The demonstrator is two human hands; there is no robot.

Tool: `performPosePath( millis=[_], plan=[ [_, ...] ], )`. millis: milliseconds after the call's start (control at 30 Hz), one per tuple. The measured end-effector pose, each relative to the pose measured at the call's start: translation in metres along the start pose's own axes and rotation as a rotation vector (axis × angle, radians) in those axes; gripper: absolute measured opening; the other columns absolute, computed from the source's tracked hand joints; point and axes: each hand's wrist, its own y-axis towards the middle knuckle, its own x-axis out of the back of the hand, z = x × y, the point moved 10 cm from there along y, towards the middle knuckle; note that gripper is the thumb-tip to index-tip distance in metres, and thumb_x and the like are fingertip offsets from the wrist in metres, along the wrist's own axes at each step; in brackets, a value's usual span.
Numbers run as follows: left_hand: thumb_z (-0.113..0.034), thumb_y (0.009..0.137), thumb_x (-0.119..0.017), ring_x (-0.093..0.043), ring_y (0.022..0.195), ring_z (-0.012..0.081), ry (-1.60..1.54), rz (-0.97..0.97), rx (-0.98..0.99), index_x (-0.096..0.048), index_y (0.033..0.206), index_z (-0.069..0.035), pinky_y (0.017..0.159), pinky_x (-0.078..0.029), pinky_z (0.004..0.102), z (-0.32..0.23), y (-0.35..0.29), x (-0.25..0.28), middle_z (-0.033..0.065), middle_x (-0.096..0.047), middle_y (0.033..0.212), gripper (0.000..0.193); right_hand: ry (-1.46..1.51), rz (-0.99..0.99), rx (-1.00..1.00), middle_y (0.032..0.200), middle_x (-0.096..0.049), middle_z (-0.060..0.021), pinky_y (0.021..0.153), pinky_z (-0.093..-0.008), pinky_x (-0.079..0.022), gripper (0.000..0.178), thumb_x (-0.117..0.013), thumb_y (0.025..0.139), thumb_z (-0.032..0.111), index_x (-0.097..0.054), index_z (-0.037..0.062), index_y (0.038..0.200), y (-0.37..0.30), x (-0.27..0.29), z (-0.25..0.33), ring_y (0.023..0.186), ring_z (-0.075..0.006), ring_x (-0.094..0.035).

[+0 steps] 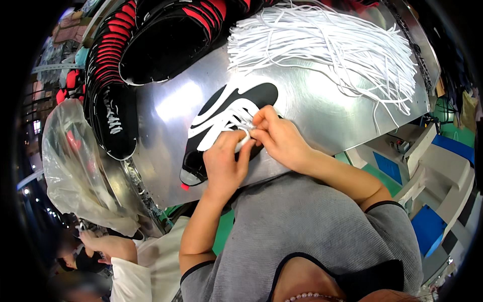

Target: The person laces a shoe by hand, threading a white lace through the eyelets of a black and white shoe upper. They pick up the lace, thread it through several eyelets one by one, and pull it through each time until the shoe is partially laced.

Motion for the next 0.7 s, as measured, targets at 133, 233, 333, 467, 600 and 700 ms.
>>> performPosePath(
  millis=[133, 233, 333, 467, 600, 700],
  plan=[
    [-0.007, 0.079, -0.074, -0.059, 0.065, 0.0257, 0.220, -0.026, -0.090, -0.064, 0.089, -0.006, 0.056, -0.043, 0.0359, -0.015, -0.006, 0.013, 0.0073, -0.058, 0.073, 0.014, -0.221, 0.216, 0.013, 0.080, -0.066, -0.0098, 0.066, -0.0350, -0.050, 0.022, -0.063, 0.095, 0.021, -0.052, 0.0058, 0.106, -0.014, 0.021, 0.018, 0.073, -0.0206, -0.067],
    [-0.003, 0.078, -0.073, -0.054, 0.063, 0.0248, 0.331, -0.102, -0.215, -0.063, 0.087, -0.007, 0.056, -0.040, 0.0362, -0.026, -0.017, 0.022, 0.0062, -0.053, 0.069, 0.014, -0.256, -0.011, 0.053, 0.081, -0.066, -0.0021, 0.055, -0.0250, -0.044, 0.023, -0.072, 0.087, 0.016, -0.064, 0.0085, 0.107, -0.020, 0.088, 0.037, 0.060, -0.0106, -0.059],
    [-0.002, 0.074, -0.072, -0.053, 0.063, 0.0245, 0.330, -0.132, -0.282, -0.061, 0.084, -0.007, 0.057, -0.040, 0.0363, -0.033, -0.018, 0.015, 0.0055, -0.051, 0.069, 0.016, -0.108, 0.051, 0.418, 0.089, -0.069, -0.0030, 0.055, -0.0255, -0.044, 0.026, -0.064, 0.084, 0.003, -0.065, 0.0094, 0.109, -0.015, 0.070, 0.095, 0.060, -0.0132, -0.061],
    [-0.008, 0.074, -0.073, -0.057, 0.069, 0.0207, 0.398, -0.106, -0.293, -0.066, 0.088, -0.008, 0.060, -0.042, 0.0332, -0.036, -0.024, 0.015, 0.0031, -0.055, 0.071, 0.016, -0.504, 0.219, 0.654, 0.083, -0.068, -0.0081, 0.056, -0.0365, -0.049, 0.022, -0.065, 0.081, 0.010, -0.061, 0.0049, 0.102, -0.011, -0.004, 0.114, 0.067, -0.0261, -0.066],
    [-0.008, 0.075, -0.073, -0.057, 0.069, 0.0200, 0.388, -0.199, -0.307, -0.066, 0.087, -0.006, 0.059, -0.041, 0.0327, -0.033, -0.030, 0.017, 0.0031, -0.054, 0.070, 0.014, -0.833, 0.108, 0.718, 0.072, -0.066, -0.0073, 0.051, -0.0341, -0.050, 0.019, -0.067, 0.077, 0.014, -0.058, 0.0041, 0.091, -0.013, -0.023, 0.093, 0.063, -0.0232, -0.067],
    [-0.003, 0.074, -0.073, -0.058, 0.071, 0.0234, 0.388, -0.149, -0.323, -0.065, 0.088, -0.006, 0.058, -0.041, 0.0338, -0.036, -0.030, 0.010, 0.0054, -0.056, 0.071, 0.016, -0.933, 0.127, 0.573, 0.069, -0.060, -0.0063, 0.052, -0.0351, -0.049, 0.021, -0.065, 0.072, 0.010, -0.055, 0.0065, 0.090, -0.002, -0.021, 0.079, 0.063, -0.0235, -0.065]
  ],
)
